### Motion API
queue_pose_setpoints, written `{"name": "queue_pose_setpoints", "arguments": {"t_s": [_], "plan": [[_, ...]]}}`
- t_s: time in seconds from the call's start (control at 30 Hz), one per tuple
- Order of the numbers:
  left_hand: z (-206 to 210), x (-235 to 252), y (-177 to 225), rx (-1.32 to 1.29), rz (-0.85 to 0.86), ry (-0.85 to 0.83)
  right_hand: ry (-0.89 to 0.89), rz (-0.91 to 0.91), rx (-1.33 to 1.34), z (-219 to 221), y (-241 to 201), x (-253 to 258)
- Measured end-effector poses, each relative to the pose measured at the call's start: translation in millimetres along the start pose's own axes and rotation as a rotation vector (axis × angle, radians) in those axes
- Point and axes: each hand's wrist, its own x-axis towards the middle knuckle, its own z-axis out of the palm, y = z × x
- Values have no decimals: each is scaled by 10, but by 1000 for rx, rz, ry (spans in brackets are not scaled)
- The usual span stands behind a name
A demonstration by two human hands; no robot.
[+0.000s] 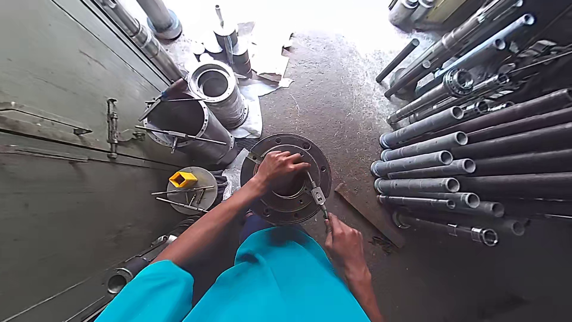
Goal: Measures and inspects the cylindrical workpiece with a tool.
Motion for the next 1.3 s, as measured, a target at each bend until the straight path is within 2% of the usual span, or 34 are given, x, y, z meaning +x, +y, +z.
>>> {"name": "queue_pose_setpoints", "arguments": {"t_s": [0.07, 0.13, 0.27, 0.4, 0.47, 0.57, 0.63, 0.7, 0.8, 0.9, 1.0, 1.07, 1.13, 1.2, 1.3], "plan": [[11, 130, -49, -34, 46, -4, -22, 7, 74, 30, 38, -62], [-28, 29, -14, -63, 3, -14, -108, -27, 165, -39, 278, 20], [-110, -418, 405, -91, -251, 4, -96, -47, 138, -180, 658, 417], [-99, -695, 877, -150, -481, 33, -37, -91, 170, -132, 794, 836], [-103, -677, 897, -320, -630, 43, -102, -93, 198, -200, 778, 845], [-176, -367, 757, -781, -1028, 73, -314, -23, 279, -375, 753, 684], [-181, -98, 663, -968, -1128, 101, -525, 42, 470, -439, 664, 577], [-185, 146, 622, -1024, -1080, 50, -737, 157, 815, -345, 545, 494], [-212, 515, 617, -962, -1011, -85, -800, 281, 1220, -130, 358, 381], [-121, 761, 661, -791, -876, -233, -688, 380, 1477, 73, 5, 264], [-68, 916, 714, -692, -649, -348, -469, 533, 1648, 228, -417, 203], [-6, 998, 537, -652, -588, -444, -426, 559, 1695, 235, -440, 182], [68, 913, 339, -681, -628, -430, -499, 488, 1671, 193, -224, 145], [-31, 727, 293, -690, -736, -309, -560, 447, 1610, 116, 73, 171], [-176, 332, 371, -733, -937, -158, -475, 491, 1517, -4, 450, 197]]}}
